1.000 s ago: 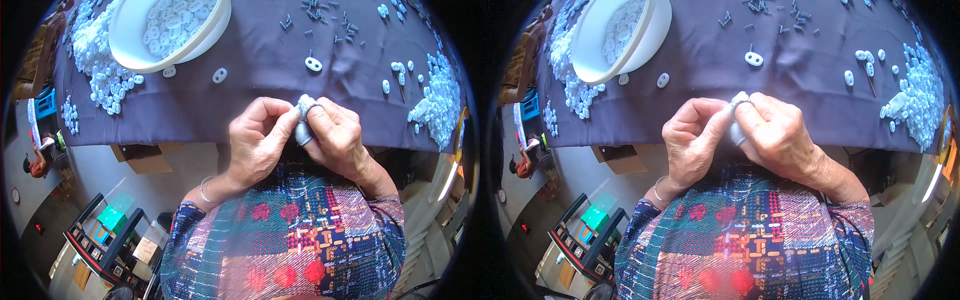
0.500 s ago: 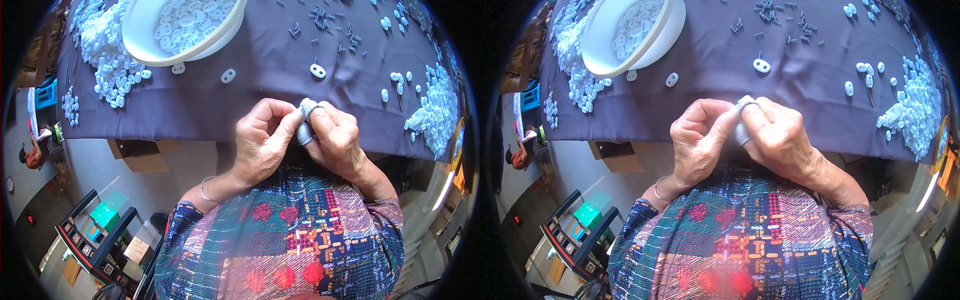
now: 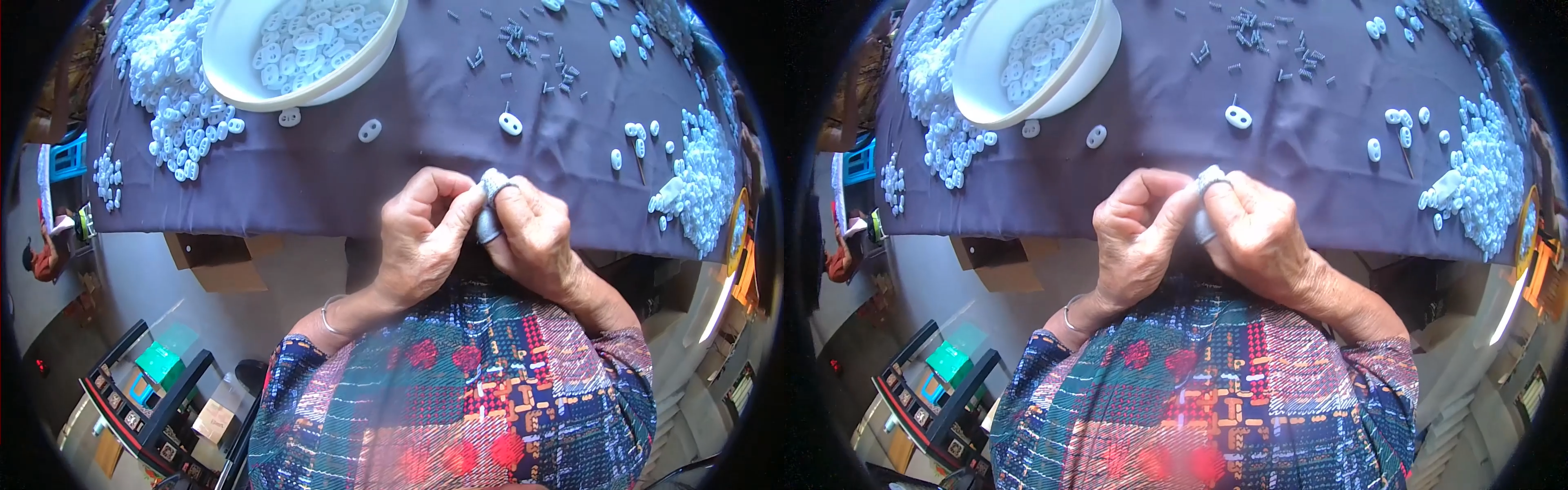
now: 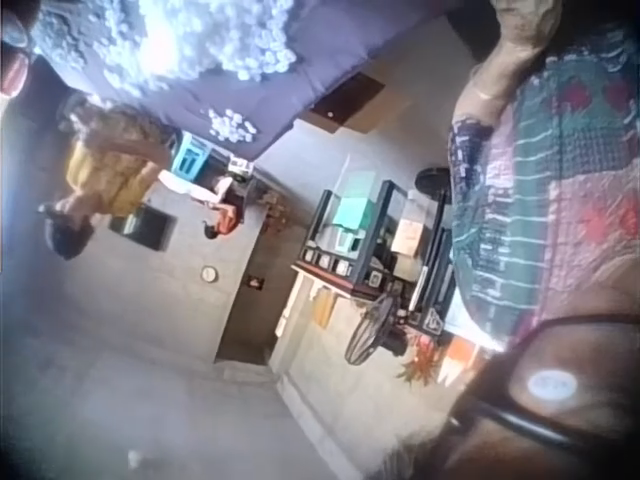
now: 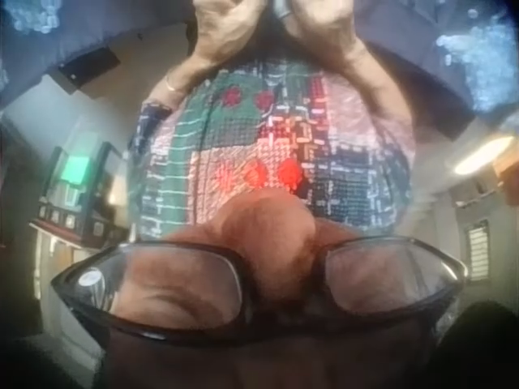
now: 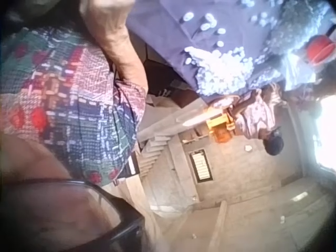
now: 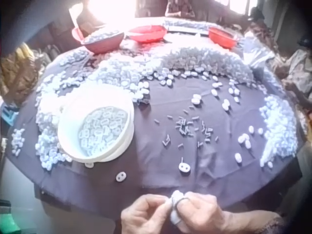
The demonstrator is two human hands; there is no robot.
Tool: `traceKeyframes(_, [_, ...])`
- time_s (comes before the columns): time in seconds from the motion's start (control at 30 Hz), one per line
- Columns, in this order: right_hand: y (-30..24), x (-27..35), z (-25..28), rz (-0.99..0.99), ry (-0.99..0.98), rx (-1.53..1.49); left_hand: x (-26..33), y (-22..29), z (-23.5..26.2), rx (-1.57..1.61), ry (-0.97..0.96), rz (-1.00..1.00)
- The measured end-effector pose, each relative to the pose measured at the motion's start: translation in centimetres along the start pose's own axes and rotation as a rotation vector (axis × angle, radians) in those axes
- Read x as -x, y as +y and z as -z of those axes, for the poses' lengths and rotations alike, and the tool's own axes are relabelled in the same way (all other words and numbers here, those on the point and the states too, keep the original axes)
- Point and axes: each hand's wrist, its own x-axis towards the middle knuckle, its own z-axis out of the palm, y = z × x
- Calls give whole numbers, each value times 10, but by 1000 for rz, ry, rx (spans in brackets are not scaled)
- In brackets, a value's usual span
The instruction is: The person assembles plastic cord locks by picking up small metal springs and plastic pieces from the table and inserting the springs into the plastic pieces by hand.
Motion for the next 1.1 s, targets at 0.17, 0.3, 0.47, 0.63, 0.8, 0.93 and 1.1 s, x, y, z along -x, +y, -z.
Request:
traceKeyframes(0.17, [-4,7,-5,-19,10,-13,2,0,3,-5,-26,-8])
traceKeyframes(0.3, [2,0,4,-24,1,-53,-3,5,2,9,-54,-12])
traceKeyframes(0.47, [5,-4,26,-423,-175,-591,-6,4,5,153,-109,86])
traceKeyframes(0.63, [1,-13,38,-763,-213,-818,-8,12,8,138,-129,120])
traceKeyframes(0.8, [1,-16,36,-709,-224,-825,-8,11,8,103,-154,111])
traceKeyframes(0.93, [2,-13,30,-709,-210,-856,-6,9,9,172,-135,74])
traceKeyframes(1.1, [1,-4,19,-684,-46,-889,-4,10,6,157,-111,76])
